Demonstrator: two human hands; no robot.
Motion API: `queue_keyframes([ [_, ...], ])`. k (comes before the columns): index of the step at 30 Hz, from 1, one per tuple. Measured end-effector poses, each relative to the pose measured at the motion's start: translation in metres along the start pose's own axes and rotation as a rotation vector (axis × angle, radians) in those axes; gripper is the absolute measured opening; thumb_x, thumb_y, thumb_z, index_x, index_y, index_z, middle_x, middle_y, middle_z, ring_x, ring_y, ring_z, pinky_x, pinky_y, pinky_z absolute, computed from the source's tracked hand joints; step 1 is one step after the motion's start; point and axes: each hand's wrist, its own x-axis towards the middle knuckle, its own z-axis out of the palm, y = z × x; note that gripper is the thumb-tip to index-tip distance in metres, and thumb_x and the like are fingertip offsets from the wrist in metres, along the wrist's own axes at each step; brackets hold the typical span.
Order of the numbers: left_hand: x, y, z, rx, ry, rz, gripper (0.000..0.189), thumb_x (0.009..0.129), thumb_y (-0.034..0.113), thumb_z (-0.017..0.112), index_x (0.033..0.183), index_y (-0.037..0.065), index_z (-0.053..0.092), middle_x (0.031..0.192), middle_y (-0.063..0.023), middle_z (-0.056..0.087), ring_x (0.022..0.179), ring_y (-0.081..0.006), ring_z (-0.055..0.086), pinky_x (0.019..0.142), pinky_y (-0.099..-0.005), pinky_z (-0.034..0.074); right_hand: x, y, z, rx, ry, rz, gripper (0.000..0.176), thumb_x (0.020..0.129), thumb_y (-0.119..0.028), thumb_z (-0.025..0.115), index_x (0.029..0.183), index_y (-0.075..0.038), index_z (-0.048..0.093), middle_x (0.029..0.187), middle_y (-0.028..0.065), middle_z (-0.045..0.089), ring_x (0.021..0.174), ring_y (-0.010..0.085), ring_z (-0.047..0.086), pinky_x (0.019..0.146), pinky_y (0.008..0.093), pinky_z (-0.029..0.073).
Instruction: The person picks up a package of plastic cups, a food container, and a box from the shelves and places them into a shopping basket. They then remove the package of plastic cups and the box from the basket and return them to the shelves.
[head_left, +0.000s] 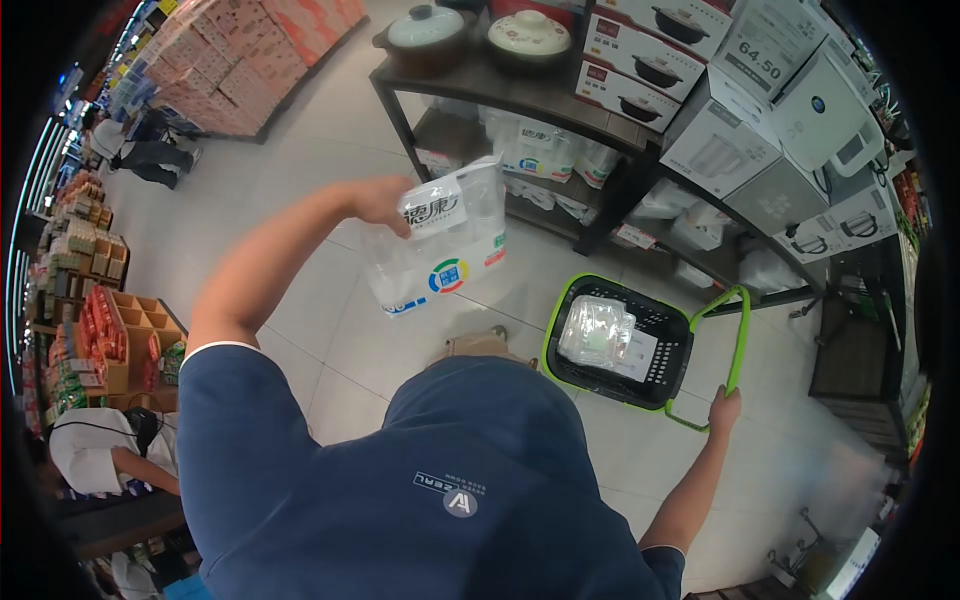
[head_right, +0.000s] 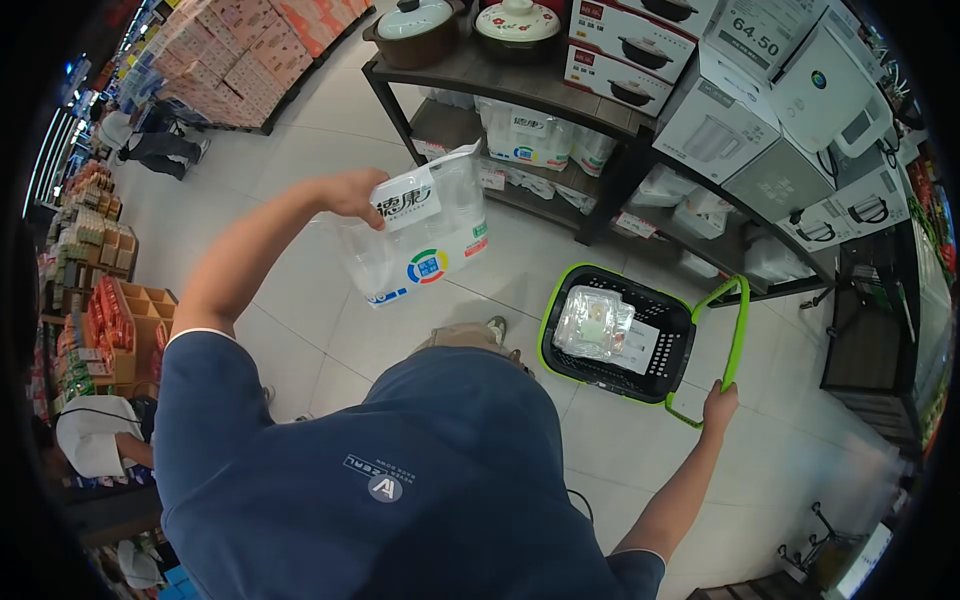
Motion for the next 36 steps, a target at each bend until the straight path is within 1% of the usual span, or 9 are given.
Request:
queue_keyframes([
  [6,0.040,-0.073,0.033,0.394,0.316,-0.175,0.051,0.057,0.020,0.077,0.100,0.003,0.055,0.097,-0.0171,0.061,0.096,-0.0332,0.057,0.081,-0.0404,0.045,-0.011,-0.018,0.017,0.012,0.014,0.002,0.025,0.083,-0.020,0.057,0.080,0.004,0.050,0.072,0.0254,0.056,0.068,0.0425,0.057,0.059,0.0472,0.044],
  [12,0.118,-0.131,0.036,0.205,0.420,-0.320,0.055,0.059,0.021,0.077,0.106,0.009,0.051,0.100,-0.0142,0.061,0.097,-0.0321,0.057,0.079,-0.0426,0.046,-0.026,-0.030,0.040,0.076,-0.110,0.058,0.026,0.083,-0.020,0.058,0.075,0.003,0.048,0.058,0.0150,0.052,0.053,0.0268,0.058,0.050,0.0401,0.043],
  [18,0.222,-0.168,0.007,0.225,0.558,-0.472,0.050,0.066,0.021,0.072,0.109,0.012,0.047,0.106,-0.0095,0.059,0.100,-0.0298,0.057,0.082,-0.0487,0.041,-0.052,-0.044,0.055,0.075,-0.220,0.068,0.027,0.084,-0.022,0.057,0.073,0.001,0.049,0.053,0.0060,0.045,0.044,0.0145,0.045,0.041,0.0307,0.039],
  [20,0.257,-0.191,-0.002,0.233,0.570,-0.493,0.047,0.068,0.018,0.070,0.109,0.013,0.048,0.106,-0.0088,0.059,0.101,-0.0297,0.057,0.082,-0.0485,0.040,-0.054,-0.073,0.043,0.151,-0.264,0.348,0.029,0.085,-0.025,0.057,0.073,0.000,0.050,0.053,0.0042,0.045,0.045,0.0142,0.047,0.042,0.0316,0.039],
  [21,0.274,-0.200,-0.007,0.253,0.599,-0.501,0.044,0.070,0.015,0.067,0.110,0.014,0.048,0.106,-0.0082,0.059,0.101,-0.0296,0.057,0.083,-0.0484,0.040,-0.051,-0.090,0.038,0.131,-0.273,0.354,0.029,0.085,-0.025,0.057,0.073,0.000,0.050,0.053,0.0042,0.045,0.045,0.0142,0.047,0.042,0.0316,0.039],
  [23,0.296,-0.214,-0.018,0.296,0.558,-0.428,0.043,0.070,0.010,0.064,0.110,0.014,0.049,0.105,-0.0081,0.059,0.102,-0.0289,0.056,0.085,-0.0468,0.039,-0.052,-0.118,0.026,0.112,-0.238,0.537,0.030,0.086,-0.028,0.056,0.072,-0.001,0.051,0.055,0.0043,0.048,0.046,0.0140,0.048,0.043,0.0303,0.039],
  [25,0.322,-0.232,-0.025,0.341,0.523,-0.361,0.042,0.071,0.005,0.061,0.110,0.014,0.049,0.105,-0.0081,0.059,0.102,-0.0281,0.055,0.087,-0.0452,0.039,-0.047,-0.128,0.023,0.048,-0.262,0.537,0.030,0.086,-0.028,0.055,0.074,-0.001,0.050,0.057,0.0053,0.049,0.047,0.0147,0.048,0.045,0.0315,0.039],
  [28,0.357,-0.258,-0.024,0.509,0.535,-0.007,0.043,0.069,-0.002,0.057,0.109,0.014,0.052,0.104,-0.0092,0.058,0.103,-0.0268,0.053,0.093,-0.0406,0.036,-0.049,-0.121,0.021,0.007,-0.330,0.595,0.028,0.087,-0.026,0.053,0.075,0.000,0.050,0.059,0.0059,0.051,0.049,0.0152,0.048,0.046,0.0324,0.039],
  [36,0.434,-0.271,-0.046,0.580,0.565,-0.011,0.037,0.078,0.003,0.048,0.115,0.011,0.051,0.111,-0.0104,0.056,0.112,-0.0274,0.047,0.100,-0.0444,0.031,-0.032,-0.126,0.018,-0.107,-0.509,0.814,0.025,0.085,-0.022,0.052,0.083,0.003,0.054,0.065,0.0092,0.056,0.060,0.0180,0.055,0.056,0.0326,0.044],
])
